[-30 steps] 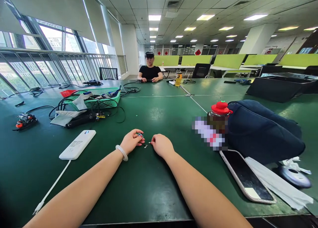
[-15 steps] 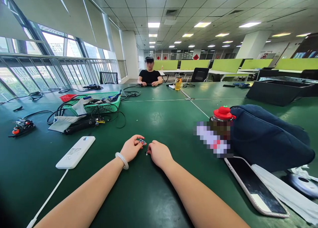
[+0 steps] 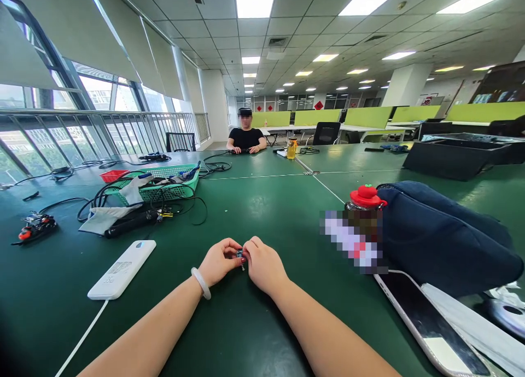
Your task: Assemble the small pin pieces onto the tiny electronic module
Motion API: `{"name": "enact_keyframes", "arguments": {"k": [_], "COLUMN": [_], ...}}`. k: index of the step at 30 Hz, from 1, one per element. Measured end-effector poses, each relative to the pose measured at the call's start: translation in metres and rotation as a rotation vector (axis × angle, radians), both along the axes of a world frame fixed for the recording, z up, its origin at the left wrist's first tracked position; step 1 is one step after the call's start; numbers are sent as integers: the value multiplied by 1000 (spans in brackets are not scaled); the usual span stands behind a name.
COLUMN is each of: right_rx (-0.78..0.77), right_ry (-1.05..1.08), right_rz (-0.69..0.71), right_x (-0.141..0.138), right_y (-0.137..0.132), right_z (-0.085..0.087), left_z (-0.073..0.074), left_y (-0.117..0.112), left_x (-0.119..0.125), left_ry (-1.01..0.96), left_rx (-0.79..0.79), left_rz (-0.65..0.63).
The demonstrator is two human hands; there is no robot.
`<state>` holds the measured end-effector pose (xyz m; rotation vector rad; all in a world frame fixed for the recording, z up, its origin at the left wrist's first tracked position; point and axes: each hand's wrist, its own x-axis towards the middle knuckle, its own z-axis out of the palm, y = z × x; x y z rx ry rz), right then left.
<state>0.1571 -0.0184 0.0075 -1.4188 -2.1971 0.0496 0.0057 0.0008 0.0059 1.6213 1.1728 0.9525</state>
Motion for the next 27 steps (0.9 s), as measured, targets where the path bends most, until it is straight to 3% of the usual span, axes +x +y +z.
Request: {"name": "enact_keyframes", "arguments": {"k": [4,15,22,27], "right_rx": [57,32,-166,-300], "right_ry": [22,32,292,272], "right_rz": [66,130,0,72], "right_x": [2,3,6,9], "right_y": [-2,-6,-3,1], "right_z": [4,10,7,5], "left_z": [1,2,2,5], "left_y": [0,-2,-3,-5], "left_x": [1,-1,-2,-2], "left_ry": [-145,-115,55,148], "left_rx": [-62,-12,145,236], "left_rz": [-69,-127,-49,3]}}
